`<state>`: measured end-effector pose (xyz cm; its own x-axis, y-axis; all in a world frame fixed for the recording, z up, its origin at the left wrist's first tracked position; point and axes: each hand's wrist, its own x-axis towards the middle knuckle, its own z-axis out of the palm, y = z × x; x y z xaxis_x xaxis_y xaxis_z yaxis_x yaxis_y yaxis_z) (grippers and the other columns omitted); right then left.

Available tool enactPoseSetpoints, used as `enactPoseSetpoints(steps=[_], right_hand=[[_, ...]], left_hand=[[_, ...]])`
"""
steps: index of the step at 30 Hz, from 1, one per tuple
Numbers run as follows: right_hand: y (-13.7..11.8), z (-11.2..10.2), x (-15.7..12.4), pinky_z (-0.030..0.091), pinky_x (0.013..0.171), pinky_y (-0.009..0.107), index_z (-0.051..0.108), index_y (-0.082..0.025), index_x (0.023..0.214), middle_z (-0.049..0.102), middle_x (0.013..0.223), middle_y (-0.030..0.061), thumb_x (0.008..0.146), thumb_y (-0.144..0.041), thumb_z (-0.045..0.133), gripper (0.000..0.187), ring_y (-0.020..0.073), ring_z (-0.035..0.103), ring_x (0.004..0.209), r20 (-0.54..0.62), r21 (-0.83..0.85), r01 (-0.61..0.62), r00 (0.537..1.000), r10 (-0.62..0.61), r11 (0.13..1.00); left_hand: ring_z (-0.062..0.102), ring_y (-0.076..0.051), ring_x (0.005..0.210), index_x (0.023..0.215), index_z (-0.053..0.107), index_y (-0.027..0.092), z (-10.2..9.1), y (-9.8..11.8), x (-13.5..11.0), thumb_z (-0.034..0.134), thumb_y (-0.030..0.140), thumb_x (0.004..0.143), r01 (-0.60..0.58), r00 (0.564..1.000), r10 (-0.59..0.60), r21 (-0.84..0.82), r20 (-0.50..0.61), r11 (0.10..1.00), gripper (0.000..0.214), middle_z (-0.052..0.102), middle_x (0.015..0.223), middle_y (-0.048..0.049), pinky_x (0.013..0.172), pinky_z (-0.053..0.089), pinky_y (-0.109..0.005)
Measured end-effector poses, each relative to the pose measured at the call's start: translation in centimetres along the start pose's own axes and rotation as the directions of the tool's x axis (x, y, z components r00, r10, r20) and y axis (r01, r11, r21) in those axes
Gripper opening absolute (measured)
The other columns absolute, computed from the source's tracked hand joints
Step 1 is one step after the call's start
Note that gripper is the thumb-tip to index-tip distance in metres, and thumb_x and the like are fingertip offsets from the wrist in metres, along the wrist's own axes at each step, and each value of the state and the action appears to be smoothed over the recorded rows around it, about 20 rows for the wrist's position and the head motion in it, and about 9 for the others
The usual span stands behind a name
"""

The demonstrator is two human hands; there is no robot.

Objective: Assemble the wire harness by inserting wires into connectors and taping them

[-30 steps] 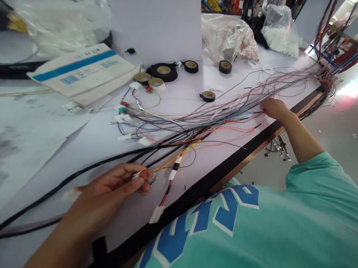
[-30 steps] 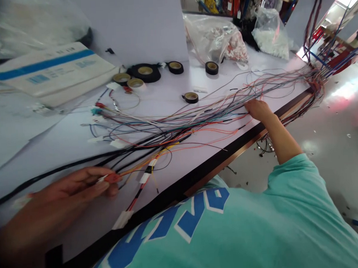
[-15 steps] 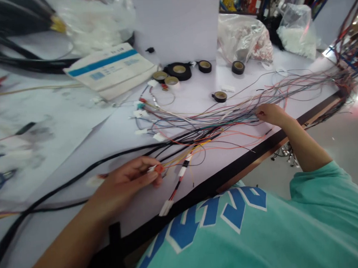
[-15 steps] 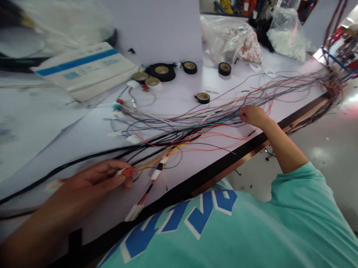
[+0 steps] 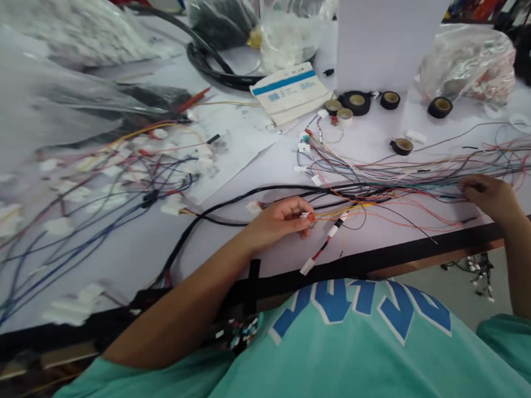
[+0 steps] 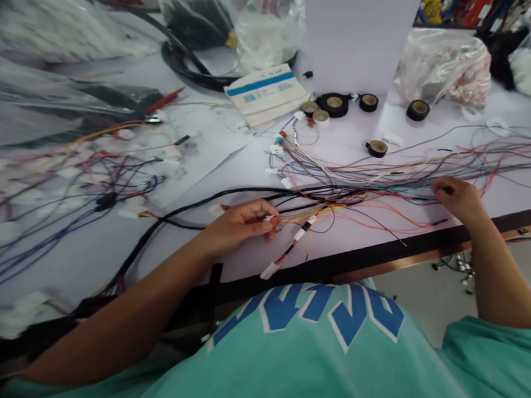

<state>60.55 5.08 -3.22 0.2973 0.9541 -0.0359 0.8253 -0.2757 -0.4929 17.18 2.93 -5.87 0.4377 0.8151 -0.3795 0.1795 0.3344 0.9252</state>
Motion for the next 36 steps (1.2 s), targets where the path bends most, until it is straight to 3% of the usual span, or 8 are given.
enactPoseSetpoints(steps=[9, 13, 16, 19, 23, 29, 32, 36], right_hand=[[0.7, -0.1, 0.8, 0.046, 0.072, 0.031, 0.063, -0.022, 0.065, 0.065, 0.068, 0.0014, 0.063, -0.029, 0.058, 0.009, 0.0166, 0.058, 0.07, 0.029, 0.109, 0.104, 0.994, -0.107, 0.989], [1.6, -0.1, 1.2, 0.047, 0.067, 0.027, 0.061, -0.021, 0.067, 0.062, 0.064, -0.0026, 0.059, -0.026, 0.066, 0.01, 0.0128, 0.056, 0.065, 0.091, 0.389, 0.099, 0.985, -0.145, 0.916], [1.7, -0.3, 1.2, 0.048, 0.067, 0.026, 0.062, -0.019, 0.067, 0.064, 0.064, -0.0024, 0.06, -0.024, 0.067, 0.01, 0.0113, 0.057, 0.065, 0.128, 0.468, 0.072, 0.981, -0.148, 0.881], [1.6, -0.8, 1.0, 0.048, 0.069, 0.025, 0.068, -0.018, 0.07, 0.068, 0.07, -0.001, 0.063, -0.024, 0.065, 0.01, 0.0119, 0.059, 0.068, 0.195, 0.407, 0.078, 0.966, -0.17, 0.91], [1.3, -1.3, 1.1, 0.047, 0.072, 0.026, 0.073, -0.019, 0.076, 0.071, 0.078, -0.0002, 0.068, -0.028, 0.061, 0.017, 0.0147, 0.061, 0.075, 0.275, 0.178, 0.181, 0.935, -0.226, 0.967], [1.0, -1.2, 1.6, 0.041, 0.068, 0.026, 0.071, -0.018, 0.068, 0.067, 0.072, 0.0016, 0.07, -0.024, 0.057, 0.015, 0.0146, 0.058, 0.07, 0.396, -0.096, 0.459, 0.832, -0.389, 0.883], [1.3, -1.3, 1.5, 0.041, 0.067, 0.027, 0.069, -0.019, 0.067, 0.065, 0.074, 0.0031, 0.07, -0.025, 0.057, 0.014, 0.0152, 0.056, 0.073, 0.304, -0.035, 0.492, 0.835, -0.459, 0.87], [2.0, -1.4, 0.9, 0.043, 0.067, 0.028, 0.067, -0.021, 0.065, 0.063, 0.073, 0.0017, 0.066, -0.032, 0.063, 0.012, 0.0148, 0.055, 0.072, 0.1, 0.187, 0.313, 0.937, -0.335, 0.931]], left_hand=[[0.055, -0.011, 0.057, 0.075, 0.055, 0.018, 0.3, 0.3, -0.3, 0.066, 0.039, 0.064, 0.046, 0.997, -0.036, 0.153, -0.065, 0.987, 0.026, 0.061, 0.058, 0.0031, 0.063, 0.043, -0.024], [0.055, -0.013, 0.061, 0.075, 0.056, 0.02, 0.0, 0.2, -0.2, 0.066, 0.043, 0.06, 0.125, 0.987, -0.101, 0.206, -0.126, 0.971, 0.029, 0.062, 0.058, 0.003, 0.064, 0.043, -0.024], [0.056, -0.015, 0.063, 0.073, 0.057, 0.021, 0.2, 0.5, -0.2, 0.067, 0.044, 0.054, 0.177, 0.975, -0.141, 0.221, -0.171, 0.959, 0.031, 0.062, 0.057, 0.0033, 0.065, 0.044, -0.025], [0.056, -0.015, 0.062, 0.071, 0.058, 0.022, 0.5, 0.8, -0.2, 0.066, 0.044, 0.049, 0.21, 0.964, -0.168, 0.2, -0.207, 0.957, 0.032, 0.062, 0.056, 0.0033, 0.064, 0.044, -0.025], [0.056, -0.015, 0.062, 0.069, 0.059, 0.023, 0.6, 0.8, -0.1, 0.066, 0.043, 0.046, 0.232, 0.956, -0.189, 0.184, -0.224, 0.955, 0.031, 0.061, 0.054, 0.0036, 0.064, 0.045, -0.024], [0.056, -0.015, 0.06, 0.069, 0.058, 0.022, 0.4, 0.4, 0.0, 0.066, 0.044, 0.049, 0.172, 0.971, -0.134, 0.188, -0.2, 0.967, 0.03, 0.062, 0.054, 0.0027, 0.063, 0.045, -0.025], [0.056, -0.016, 0.06, 0.07, 0.058, 0.022, 0.4, 0.3, -0.1, 0.067, 0.046, 0.052, 0.138, 0.977, -0.098, 0.207, -0.192, 0.969, 0.032, 0.062, 0.055, 0.0022, 0.062, 0.046, -0.026], [0.056, -0.016, 0.06, 0.073, 0.057, 0.022, 0.2, 0.1, -0.2, 0.069, 0.045, 0.058, 0.115, 0.987, -0.086, 0.215, -0.139, 0.97, 0.029, 0.063, 0.057, 0.0022, 0.065, 0.046, -0.027]])
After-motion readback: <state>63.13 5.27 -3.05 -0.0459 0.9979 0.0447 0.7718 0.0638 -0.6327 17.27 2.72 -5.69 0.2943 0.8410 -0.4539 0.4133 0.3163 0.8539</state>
